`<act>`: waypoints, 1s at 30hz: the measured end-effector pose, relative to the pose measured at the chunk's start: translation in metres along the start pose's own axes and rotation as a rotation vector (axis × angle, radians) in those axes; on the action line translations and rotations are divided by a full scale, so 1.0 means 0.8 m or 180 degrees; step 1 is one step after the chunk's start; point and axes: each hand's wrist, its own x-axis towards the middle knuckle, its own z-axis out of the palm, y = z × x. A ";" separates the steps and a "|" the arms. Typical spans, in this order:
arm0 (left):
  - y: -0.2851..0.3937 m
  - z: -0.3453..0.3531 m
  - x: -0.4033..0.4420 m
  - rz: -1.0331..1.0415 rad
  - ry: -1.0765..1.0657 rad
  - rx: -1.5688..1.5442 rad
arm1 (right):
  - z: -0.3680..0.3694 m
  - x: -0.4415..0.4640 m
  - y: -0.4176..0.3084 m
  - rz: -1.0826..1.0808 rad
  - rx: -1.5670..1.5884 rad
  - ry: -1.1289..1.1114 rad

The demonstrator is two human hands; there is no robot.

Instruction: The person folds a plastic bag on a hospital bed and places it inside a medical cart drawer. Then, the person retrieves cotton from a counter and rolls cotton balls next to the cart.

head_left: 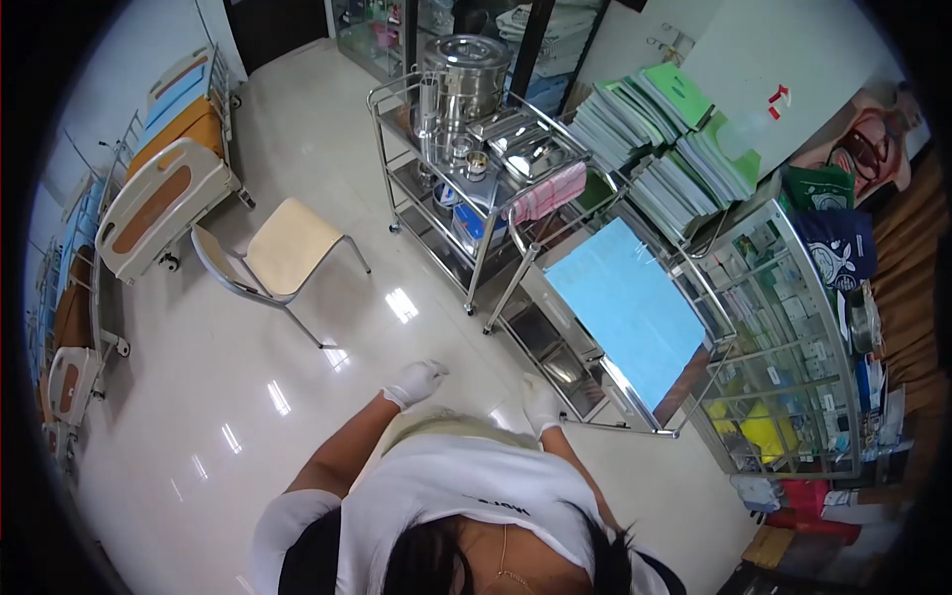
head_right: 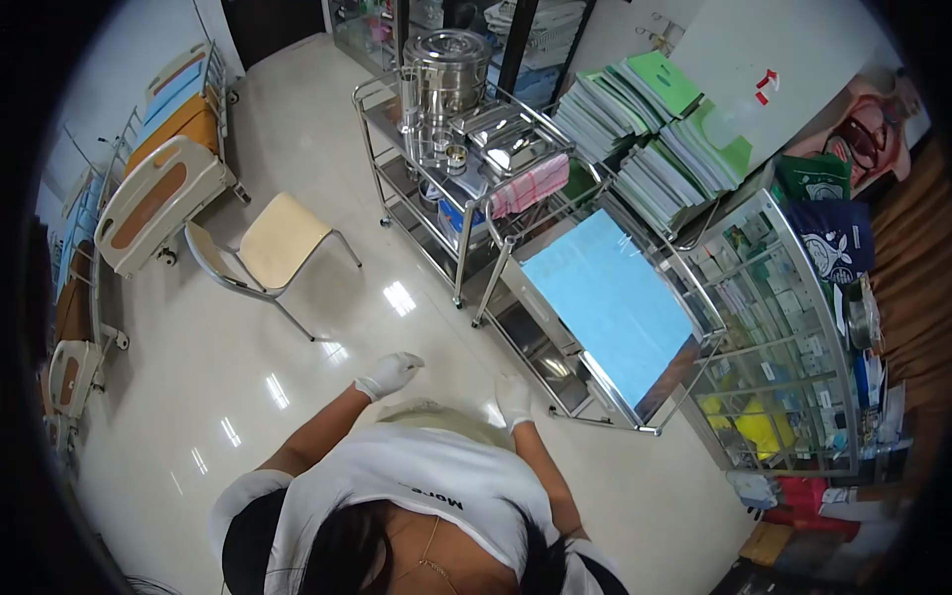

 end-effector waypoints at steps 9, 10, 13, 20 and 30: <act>-0.044 -0.055 -0.046 -0.1047 0.0647 -0.0862 | 0.023 0.029 0.043 0.0909 -0.1116 -0.0707; -0.049 -0.056 -0.046 -0.1060 0.0641 -0.0866 | 0.035 0.036 0.058 0.0915 -0.1119 -0.0720; -0.071 -0.035 -0.057 -0.1477 0.0819 -0.1397 | 0.056 0.035 0.125 0.1215 -0.1072 -0.1195; -0.085 -0.112 -0.043 -0.2212 0.0991 -0.1533 | 0.192 0.114 0.198 0.1856 -0.0921 -0.2507; -0.173 -0.203 0.006 -0.2019 0.1168 -0.1463 | 0.296 0.398 -0.148 0.0148 -0.0505 -0.2207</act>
